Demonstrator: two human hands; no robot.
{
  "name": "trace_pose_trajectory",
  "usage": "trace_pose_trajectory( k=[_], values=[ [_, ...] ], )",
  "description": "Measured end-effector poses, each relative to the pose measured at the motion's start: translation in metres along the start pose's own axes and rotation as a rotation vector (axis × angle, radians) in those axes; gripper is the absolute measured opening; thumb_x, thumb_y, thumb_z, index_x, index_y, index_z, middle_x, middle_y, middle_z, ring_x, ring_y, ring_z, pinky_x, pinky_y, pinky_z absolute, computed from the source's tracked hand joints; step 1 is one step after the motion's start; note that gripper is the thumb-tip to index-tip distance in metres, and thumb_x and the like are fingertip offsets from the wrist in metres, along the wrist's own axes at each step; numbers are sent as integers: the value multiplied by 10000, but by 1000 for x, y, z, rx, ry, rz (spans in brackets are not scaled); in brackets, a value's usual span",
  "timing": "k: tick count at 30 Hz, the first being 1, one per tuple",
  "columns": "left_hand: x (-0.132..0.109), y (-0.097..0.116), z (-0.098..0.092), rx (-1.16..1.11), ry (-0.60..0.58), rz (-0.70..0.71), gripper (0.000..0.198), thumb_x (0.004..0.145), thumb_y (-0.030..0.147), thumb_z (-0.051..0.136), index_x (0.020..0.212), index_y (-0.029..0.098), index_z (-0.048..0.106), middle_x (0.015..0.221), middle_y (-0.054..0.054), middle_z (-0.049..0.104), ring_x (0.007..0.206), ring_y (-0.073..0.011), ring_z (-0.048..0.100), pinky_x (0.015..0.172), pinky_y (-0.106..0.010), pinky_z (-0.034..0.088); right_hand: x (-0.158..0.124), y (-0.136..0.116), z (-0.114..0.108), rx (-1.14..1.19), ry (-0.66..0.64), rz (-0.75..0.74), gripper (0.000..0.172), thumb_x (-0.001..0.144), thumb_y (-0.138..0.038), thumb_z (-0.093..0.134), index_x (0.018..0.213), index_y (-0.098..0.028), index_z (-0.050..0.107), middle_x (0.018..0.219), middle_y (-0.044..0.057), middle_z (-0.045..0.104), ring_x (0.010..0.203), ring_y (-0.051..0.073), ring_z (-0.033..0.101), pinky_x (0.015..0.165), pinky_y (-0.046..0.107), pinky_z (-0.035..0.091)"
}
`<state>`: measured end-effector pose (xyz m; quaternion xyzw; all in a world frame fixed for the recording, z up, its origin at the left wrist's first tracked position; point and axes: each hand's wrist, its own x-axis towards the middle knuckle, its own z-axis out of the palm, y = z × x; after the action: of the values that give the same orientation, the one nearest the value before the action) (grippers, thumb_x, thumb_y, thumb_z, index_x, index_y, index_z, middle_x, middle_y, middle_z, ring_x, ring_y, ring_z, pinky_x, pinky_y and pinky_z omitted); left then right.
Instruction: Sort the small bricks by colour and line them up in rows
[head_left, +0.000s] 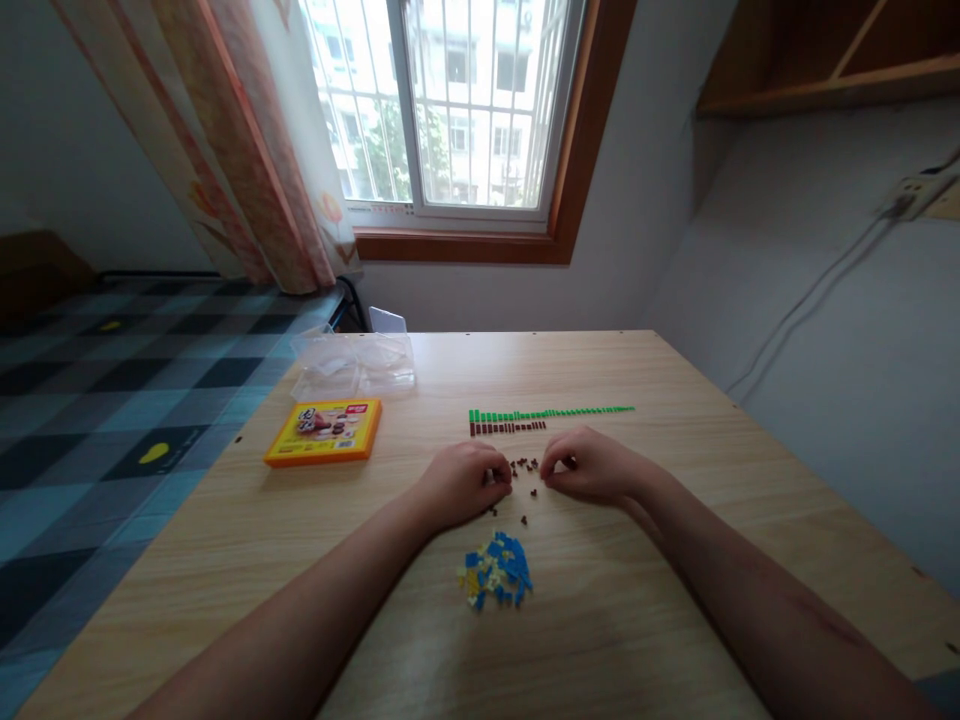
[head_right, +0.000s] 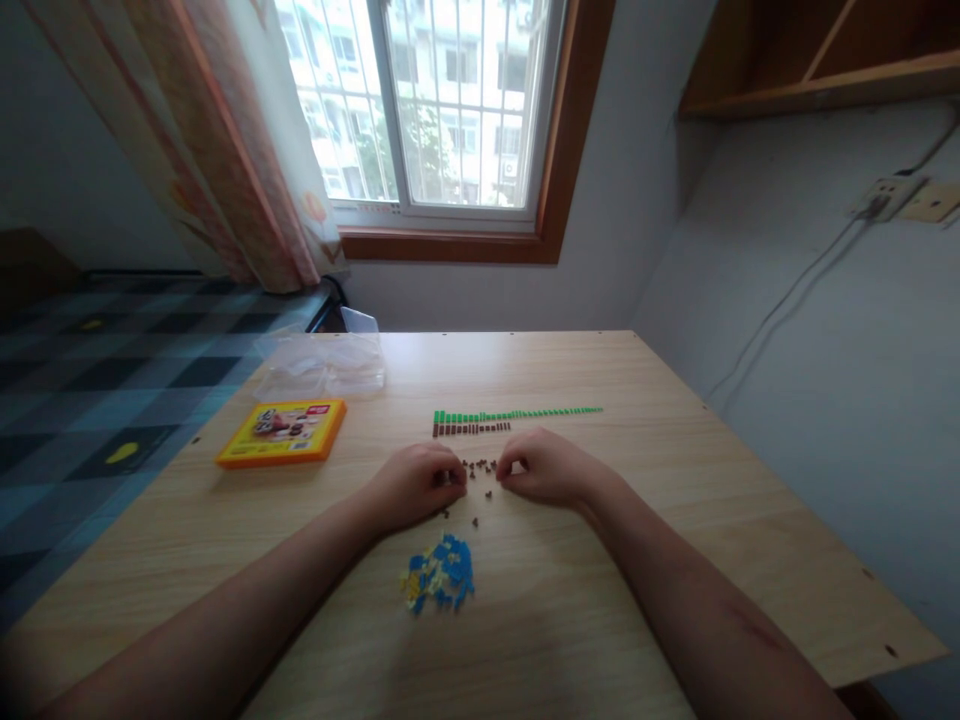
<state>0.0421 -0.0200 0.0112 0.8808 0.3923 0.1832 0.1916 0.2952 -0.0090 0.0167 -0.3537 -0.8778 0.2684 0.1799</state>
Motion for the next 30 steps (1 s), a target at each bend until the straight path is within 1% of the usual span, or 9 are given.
trace_pose_trajectory(
  k=[3, 6, 11, 15, 19, 24, 27, 30],
  values=[
    [1, 0, 0, 16, -39, -15, 80, 786, 221, 700, 829, 231, 767, 825, -4, 714, 771, -159, 618, 699, -267, 453, 0, 0, 1, 6, -26, 1, 221, 726, -59, 649, 803, -206, 794, 791, 11, 737, 721, 132, 625, 679, 236, 456],
    [0, -1, 0, 4, -49, 1, 90, 803, 223, 692, 843, 236, 773, 866, -8, 728, 818, -167, 632, 738, -272, 464, 0, 1, 2, 23, -37, -5, 189, 745, -87, 669, 817, -205, 799, 788, 14, 728, 714, 131, 619, 672, 234, 456],
    [-1, -2, 0, -22, -49, 65, 95, 832, 209, 680, 844, 231, 771, 894, -8, 743, 827, -160, 641, 744, -263, 474, -1, 4, -2, 36, -1, 16, 167, 785, -116, 663, 839, -201, 795, 756, 11, 717, 680, 121, 598, 632, 225, 436],
    [-1, -3, 2, -22, -49, 118, 107, 856, 211, 663, 852, 226, 769, 899, -12, 748, 825, -157, 650, 756, -264, 485, -3, 6, -12, -80, 75, 55, 150, 814, -129, 652, 810, -200, 784, 744, 5, 706, 665, 113, 587, 628, 225, 416],
    [-1, -2, 4, -10, -23, 130, 122, 860, 190, 648, 864, 222, 766, 895, -13, 751, 837, -160, 657, 780, -270, 493, -6, 2, -17, -182, 61, 11, 137, 813, -140, 670, 819, -212, 787, 750, 3, 705, 681, 115, 584, 643, 229, 400],
    [-2, -3, 6, 44, 25, 82, 129, 856, 191, 642, 877, 227, 764, 937, -23, 755, 871, -175, 657, 793, -289, 499, -8, -4, -8, -214, 25, -8, 150, 788, -140, 670, 831, -228, 784, 799, -5, 727, 703, 116, 603, 636, 226, 392],
    [-2, -5, 6, 75, 23, 76, 134, 865, 201, 633, 891, 233, 761, 951, -24, 754, 886, -182, 657, 817, -305, 499, -7, -4, -2, -239, 25, 8, 167, 770, -126, 665, 818, -234, 783, 799, -9, 729, 705, 117, 607, 646, 229, 394],
    [-2, -5, 6, 90, 23, 68, 123, 868, 210, 636, 879, 232, 756, 926, -23, 749, 863, -179, 653, 801, -300, 494, -4, -4, 2, -243, 19, 10, 182, 782, -121, 653, 830, -234, 788, 804, -1, 733, 712, 123, 611, 657, 233, 401]
  ],
)
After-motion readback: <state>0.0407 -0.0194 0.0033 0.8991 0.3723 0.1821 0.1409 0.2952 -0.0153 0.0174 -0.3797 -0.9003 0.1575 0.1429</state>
